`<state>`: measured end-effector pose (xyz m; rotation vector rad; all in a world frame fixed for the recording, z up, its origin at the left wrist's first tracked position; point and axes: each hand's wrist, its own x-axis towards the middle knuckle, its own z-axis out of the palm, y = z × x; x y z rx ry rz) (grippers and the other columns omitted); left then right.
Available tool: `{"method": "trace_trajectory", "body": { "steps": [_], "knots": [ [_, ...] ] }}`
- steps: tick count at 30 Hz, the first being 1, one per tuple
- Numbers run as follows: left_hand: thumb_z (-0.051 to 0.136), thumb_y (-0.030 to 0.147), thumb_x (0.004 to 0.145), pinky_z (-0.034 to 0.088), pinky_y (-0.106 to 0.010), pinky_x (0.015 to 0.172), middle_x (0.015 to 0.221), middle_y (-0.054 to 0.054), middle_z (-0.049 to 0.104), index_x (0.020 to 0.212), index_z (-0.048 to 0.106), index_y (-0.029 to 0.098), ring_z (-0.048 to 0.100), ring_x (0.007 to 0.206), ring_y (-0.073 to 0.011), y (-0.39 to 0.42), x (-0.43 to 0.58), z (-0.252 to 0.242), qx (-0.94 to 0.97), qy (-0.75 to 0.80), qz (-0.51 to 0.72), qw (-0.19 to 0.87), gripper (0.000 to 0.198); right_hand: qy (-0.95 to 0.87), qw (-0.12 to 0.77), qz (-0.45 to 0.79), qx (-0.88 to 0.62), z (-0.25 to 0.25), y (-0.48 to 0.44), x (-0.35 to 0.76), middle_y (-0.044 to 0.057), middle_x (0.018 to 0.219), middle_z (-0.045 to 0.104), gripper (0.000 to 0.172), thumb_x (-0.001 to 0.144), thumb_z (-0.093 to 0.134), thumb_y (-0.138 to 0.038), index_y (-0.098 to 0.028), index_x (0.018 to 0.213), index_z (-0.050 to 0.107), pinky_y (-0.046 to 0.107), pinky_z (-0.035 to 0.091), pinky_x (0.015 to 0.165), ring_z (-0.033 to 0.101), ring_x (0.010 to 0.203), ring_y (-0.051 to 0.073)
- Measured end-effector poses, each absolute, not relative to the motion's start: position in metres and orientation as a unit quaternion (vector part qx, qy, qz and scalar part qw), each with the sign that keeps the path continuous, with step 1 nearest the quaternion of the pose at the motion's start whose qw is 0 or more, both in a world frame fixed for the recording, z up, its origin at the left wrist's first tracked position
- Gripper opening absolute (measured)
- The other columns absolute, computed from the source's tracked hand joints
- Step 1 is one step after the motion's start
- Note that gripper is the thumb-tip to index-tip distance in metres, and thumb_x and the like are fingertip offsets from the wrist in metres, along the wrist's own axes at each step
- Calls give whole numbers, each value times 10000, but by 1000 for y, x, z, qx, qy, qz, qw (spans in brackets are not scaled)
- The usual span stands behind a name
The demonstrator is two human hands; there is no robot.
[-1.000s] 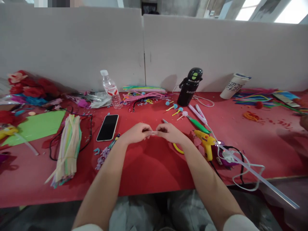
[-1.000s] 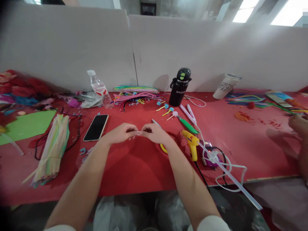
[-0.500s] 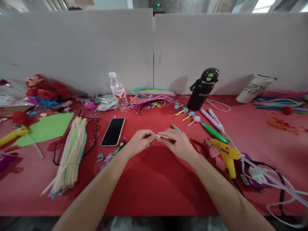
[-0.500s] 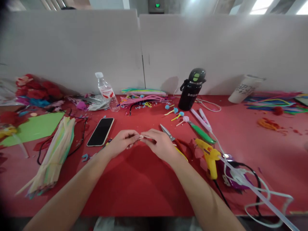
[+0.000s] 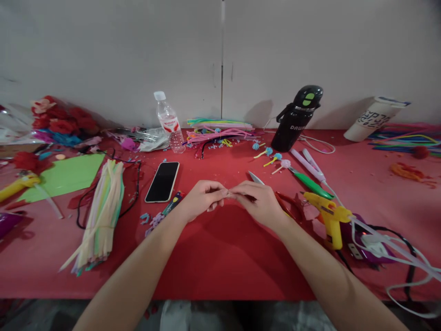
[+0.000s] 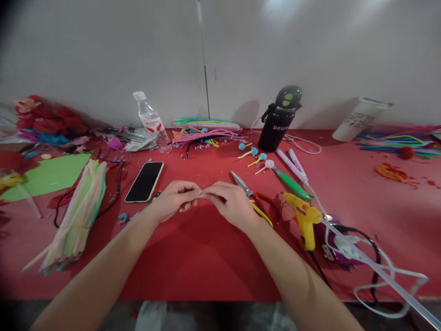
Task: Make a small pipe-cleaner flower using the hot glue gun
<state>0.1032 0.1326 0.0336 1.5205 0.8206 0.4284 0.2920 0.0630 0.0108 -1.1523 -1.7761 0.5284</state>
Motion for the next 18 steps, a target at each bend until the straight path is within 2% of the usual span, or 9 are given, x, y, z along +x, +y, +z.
{"method": "trace_trajectory", "body": {
  "steps": [4,15,18],
  "knots": [
    [618,402,823,346,-204,443,621,-4,587,773,661,156,440,474,-63,132,102,34,682,348,191,615,255,-708,460,217,-489,13,61,289,36,883,696,134,916,570,-271,-238,956,693,274,489,704,635,778,158],
    [598,381,855,377,-189,457,630,-10,595,757,646,128,472,494,-65,131,99,40,706,328,174,603,275,-700,472,227,-485,14,59,286,27,831,687,113,910,575,-227,-207,891,685,250,480,688,626,751,136],
    [588,389,866,383,-188,465,644,-8,607,788,654,130,487,511,-70,131,98,43,715,332,176,589,278,-694,477,240,-482,15,60,286,36,864,690,112,906,592,-268,-207,915,685,252,482,696,627,771,142]
  ]
}}
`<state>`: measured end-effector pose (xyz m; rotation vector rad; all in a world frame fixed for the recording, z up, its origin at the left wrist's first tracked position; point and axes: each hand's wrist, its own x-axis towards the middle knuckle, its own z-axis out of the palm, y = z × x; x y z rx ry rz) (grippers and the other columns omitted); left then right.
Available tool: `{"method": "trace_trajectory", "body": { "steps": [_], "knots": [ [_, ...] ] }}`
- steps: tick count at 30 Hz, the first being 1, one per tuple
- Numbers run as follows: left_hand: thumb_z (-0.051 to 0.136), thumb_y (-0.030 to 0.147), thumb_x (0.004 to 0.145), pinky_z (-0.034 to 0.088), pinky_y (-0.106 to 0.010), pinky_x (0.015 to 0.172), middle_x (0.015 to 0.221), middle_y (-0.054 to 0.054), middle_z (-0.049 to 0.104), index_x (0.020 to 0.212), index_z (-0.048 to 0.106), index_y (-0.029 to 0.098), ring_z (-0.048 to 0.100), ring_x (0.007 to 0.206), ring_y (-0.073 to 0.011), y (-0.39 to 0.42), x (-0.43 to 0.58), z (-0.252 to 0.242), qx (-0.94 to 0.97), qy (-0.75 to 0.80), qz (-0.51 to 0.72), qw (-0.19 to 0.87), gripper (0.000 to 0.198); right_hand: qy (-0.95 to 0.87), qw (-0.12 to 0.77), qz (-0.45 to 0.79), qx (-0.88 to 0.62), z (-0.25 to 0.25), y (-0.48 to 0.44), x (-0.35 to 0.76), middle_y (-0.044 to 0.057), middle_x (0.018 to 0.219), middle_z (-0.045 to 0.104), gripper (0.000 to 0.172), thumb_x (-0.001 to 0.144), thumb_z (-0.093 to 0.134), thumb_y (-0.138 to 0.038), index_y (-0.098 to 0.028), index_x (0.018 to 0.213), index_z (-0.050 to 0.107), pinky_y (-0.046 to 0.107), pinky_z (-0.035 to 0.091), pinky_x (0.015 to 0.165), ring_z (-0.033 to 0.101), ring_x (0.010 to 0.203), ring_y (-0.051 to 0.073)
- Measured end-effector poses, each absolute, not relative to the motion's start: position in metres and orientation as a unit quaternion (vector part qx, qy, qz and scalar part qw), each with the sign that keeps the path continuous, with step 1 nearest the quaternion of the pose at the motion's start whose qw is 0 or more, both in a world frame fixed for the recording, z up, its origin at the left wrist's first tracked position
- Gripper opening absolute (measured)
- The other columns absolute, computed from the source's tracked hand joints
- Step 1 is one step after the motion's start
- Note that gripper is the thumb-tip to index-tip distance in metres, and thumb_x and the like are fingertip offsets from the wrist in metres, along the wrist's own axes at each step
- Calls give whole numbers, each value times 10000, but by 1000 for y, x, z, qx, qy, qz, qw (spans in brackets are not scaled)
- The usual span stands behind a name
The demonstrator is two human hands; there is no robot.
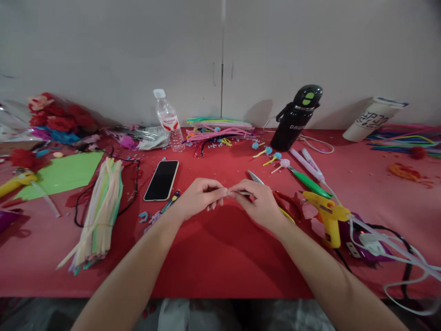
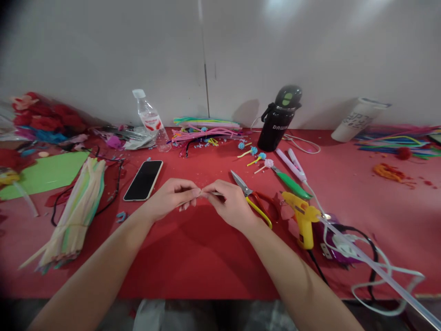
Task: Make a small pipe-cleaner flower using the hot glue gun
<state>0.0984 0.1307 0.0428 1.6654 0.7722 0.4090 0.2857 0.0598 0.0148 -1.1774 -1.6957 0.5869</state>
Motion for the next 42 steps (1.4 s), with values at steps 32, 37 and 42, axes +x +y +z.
{"method": "trace_trajectory", "body": {
  "steps": [32,37,42],
  "knots": [
    [569,428,882,482,-254,756,884,-25,694,924,672,183,629,813,-142,132,96,39,820,352,219,394,269,-668,377,332,-549,15,63,295,-9,677,595,275,901,565,-407,-180,791,673,242,339,548,447,595,102],
    [587,400,876,457,-248,726,894,-19,697,919,699,209,618,808,-142,130,96,40,860,311,166,369,225,-683,352,363,-526,12,62,296,2,746,639,197,892,570,-336,-180,827,672,243,408,624,529,676,121],
    [522,322,909,425,-260,687,832,-31,690,868,687,187,587,736,-139,131,96,35,879,288,123,359,217,-699,330,360,-522,14,60,294,5,738,628,205,896,569,-340,-177,813,663,237,385,597,509,659,117]
  ]
}}
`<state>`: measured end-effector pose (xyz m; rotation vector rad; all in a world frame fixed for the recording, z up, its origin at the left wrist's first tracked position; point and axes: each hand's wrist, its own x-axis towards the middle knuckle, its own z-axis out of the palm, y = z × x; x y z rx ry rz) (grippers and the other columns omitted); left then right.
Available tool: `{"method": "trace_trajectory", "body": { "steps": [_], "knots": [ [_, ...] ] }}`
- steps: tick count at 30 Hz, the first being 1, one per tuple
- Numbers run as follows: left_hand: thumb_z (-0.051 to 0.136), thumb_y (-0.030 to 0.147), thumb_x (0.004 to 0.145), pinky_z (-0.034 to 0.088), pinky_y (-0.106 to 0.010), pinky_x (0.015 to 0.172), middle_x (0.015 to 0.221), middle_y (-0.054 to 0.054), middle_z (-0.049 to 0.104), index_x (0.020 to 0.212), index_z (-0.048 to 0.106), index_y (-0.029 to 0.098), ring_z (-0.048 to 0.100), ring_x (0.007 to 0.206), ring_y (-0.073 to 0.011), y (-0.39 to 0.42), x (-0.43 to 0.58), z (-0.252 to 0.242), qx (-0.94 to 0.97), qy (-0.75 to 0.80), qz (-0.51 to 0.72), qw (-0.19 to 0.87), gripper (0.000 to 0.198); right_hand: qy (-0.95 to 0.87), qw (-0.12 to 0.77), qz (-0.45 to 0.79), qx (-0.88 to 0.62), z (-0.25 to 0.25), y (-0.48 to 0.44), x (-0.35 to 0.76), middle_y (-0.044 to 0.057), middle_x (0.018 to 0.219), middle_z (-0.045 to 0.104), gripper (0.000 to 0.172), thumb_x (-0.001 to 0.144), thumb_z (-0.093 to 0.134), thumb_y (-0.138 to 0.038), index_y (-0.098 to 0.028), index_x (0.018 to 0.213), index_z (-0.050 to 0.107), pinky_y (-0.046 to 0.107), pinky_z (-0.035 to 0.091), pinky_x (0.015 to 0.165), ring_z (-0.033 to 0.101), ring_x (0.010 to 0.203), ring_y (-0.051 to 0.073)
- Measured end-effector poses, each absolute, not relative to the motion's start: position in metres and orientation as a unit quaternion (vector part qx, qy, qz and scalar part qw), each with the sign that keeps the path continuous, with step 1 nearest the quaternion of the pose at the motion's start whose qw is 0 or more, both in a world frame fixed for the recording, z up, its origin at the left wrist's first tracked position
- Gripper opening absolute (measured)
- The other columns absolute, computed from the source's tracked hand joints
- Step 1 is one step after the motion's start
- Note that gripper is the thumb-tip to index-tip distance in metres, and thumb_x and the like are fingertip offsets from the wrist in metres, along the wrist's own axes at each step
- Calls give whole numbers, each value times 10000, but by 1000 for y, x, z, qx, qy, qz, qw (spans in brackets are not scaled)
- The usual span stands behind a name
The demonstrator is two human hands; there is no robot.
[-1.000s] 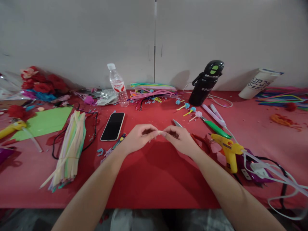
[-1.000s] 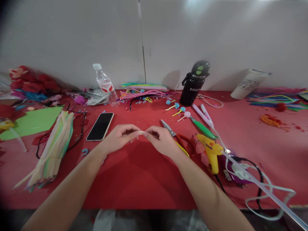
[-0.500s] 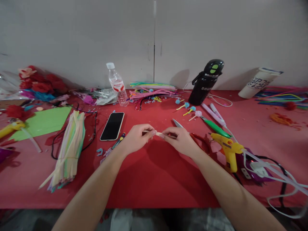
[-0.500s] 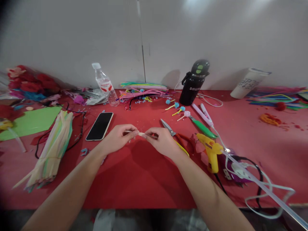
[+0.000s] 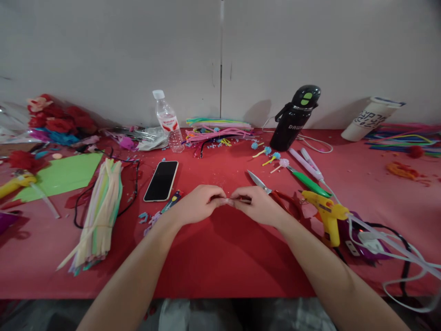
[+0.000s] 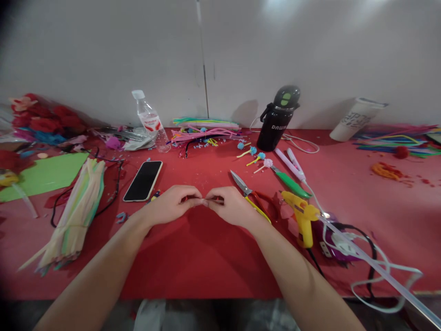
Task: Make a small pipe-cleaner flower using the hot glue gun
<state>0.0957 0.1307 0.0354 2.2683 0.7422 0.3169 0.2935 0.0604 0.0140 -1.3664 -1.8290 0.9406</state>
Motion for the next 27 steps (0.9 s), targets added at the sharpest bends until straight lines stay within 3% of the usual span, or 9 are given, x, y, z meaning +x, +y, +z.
{"method": "trace_trajectory", "body": {
  "steps": [6,12,20,27],
  "knots": [
    [503,329,919,414,-248,677,824,-22,676,843,663,176,568,740,-132,131,95,39,863,292,175,374,235,-706,351,341,-511,24,59,295,-4,692,569,288,942,495,-401,-184,862,666,240,320,541,429,597,108],
    [487,431,923,420,-236,655,787,-22,671,847,669,158,556,713,-127,127,99,43,831,327,227,389,337,-692,390,304,-525,24,59,291,13,763,622,233,957,471,-335,-188,928,650,249,370,604,510,658,124],
    [502,406,922,423,-247,663,827,-37,691,893,685,157,573,705,-129,128,102,34,832,368,257,325,310,-730,352,213,-546,19,58,286,14,726,599,216,959,455,-273,-188,858,626,263,331,602,485,627,125],
    [448,217,921,403,-266,667,785,-53,634,807,648,154,553,710,-143,125,103,30,907,314,180,215,239,-782,266,171,-537,17,55,287,5,679,545,241,908,521,-222,-183,670,524,265,289,589,450,614,115]
  ]
}}
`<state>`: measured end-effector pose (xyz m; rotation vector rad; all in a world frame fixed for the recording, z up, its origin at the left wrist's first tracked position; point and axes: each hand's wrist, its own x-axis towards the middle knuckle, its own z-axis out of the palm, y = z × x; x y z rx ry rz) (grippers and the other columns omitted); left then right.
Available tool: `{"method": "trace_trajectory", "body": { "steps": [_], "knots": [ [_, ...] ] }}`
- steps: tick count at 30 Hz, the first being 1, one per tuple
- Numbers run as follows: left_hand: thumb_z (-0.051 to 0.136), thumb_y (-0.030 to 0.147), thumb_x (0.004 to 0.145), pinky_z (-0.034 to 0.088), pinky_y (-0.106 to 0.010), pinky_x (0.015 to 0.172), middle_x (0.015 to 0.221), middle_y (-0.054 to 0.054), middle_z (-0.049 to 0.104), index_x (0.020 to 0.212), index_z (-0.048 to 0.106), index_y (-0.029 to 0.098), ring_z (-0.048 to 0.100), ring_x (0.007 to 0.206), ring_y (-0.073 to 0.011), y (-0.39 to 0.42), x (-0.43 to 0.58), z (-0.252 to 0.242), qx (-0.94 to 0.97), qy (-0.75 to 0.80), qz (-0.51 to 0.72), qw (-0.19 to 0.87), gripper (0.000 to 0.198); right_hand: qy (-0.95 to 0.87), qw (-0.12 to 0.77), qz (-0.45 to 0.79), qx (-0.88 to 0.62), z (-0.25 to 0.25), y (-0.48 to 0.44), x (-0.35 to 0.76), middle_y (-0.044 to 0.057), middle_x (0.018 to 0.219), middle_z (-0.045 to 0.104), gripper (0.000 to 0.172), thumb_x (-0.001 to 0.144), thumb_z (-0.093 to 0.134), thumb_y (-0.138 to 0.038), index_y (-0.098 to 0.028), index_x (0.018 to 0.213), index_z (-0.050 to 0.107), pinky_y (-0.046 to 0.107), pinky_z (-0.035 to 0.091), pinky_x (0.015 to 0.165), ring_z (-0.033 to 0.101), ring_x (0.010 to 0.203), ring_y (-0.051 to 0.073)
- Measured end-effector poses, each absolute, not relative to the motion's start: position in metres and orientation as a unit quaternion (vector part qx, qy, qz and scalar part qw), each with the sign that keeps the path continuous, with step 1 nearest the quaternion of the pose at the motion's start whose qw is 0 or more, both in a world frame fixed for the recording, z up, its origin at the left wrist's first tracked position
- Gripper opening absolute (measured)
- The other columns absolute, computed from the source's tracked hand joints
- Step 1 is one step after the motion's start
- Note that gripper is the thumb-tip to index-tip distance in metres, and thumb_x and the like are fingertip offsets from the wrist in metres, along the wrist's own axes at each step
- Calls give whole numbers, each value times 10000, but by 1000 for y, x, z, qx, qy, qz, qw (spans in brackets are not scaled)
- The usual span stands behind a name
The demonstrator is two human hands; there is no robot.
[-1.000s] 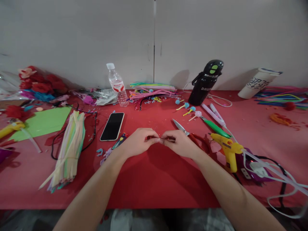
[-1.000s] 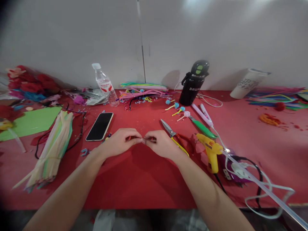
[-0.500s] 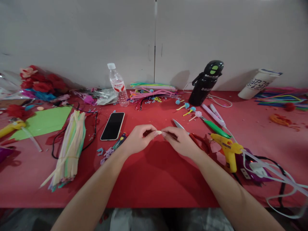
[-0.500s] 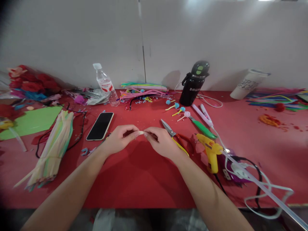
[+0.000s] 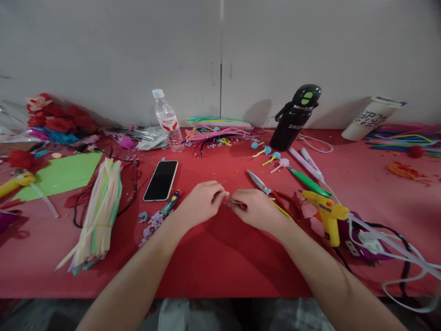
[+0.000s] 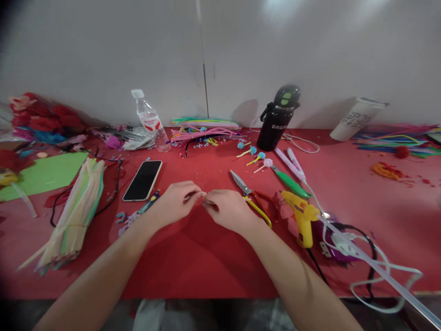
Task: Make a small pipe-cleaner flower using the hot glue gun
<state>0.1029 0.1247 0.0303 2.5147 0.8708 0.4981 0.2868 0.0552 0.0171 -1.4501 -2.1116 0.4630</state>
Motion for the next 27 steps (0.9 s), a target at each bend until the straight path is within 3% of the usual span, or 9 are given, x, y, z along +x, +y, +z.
{"method": "trace_trajectory", "body": {
  "steps": [6,12,15,21,27],
  "knots": [
    [436,101,858,396,-265,650,732,-43,609,742,620,155,536,684,-140,122,102,30,926,241,141,253,223,-767,330,231,-498,19,56,293,17,742,593,158,904,566,-282,-191,779,598,258,353,632,503,674,130],
    [531,298,907,438,-236,682,795,-27,662,826,664,164,571,719,-118,122,99,40,848,249,221,413,205,-693,407,294,-518,28,59,297,12,737,615,246,930,526,-392,-189,838,632,246,362,587,493,632,123],
    [533,355,911,455,-236,676,792,-35,677,863,676,156,582,715,-122,121,100,41,815,275,256,440,249,-691,408,284,-526,25,61,297,13,736,606,244,948,486,-366,-190,863,632,249,358,588,489,634,126],
    [507,380,925,456,-251,686,861,-53,702,906,692,171,603,754,-143,125,104,32,837,345,306,295,280,-739,333,223,-541,16,58,288,16,716,594,200,938,457,-251,-192,801,590,263,336,594,499,629,133],
    [408,198,946,452,-295,756,878,-75,655,917,664,157,595,810,-169,129,104,21,918,301,182,185,261,-762,308,184,-539,15,56,291,35,838,659,110,907,510,-192,-205,867,612,268,379,664,585,747,153]
  ]
}}
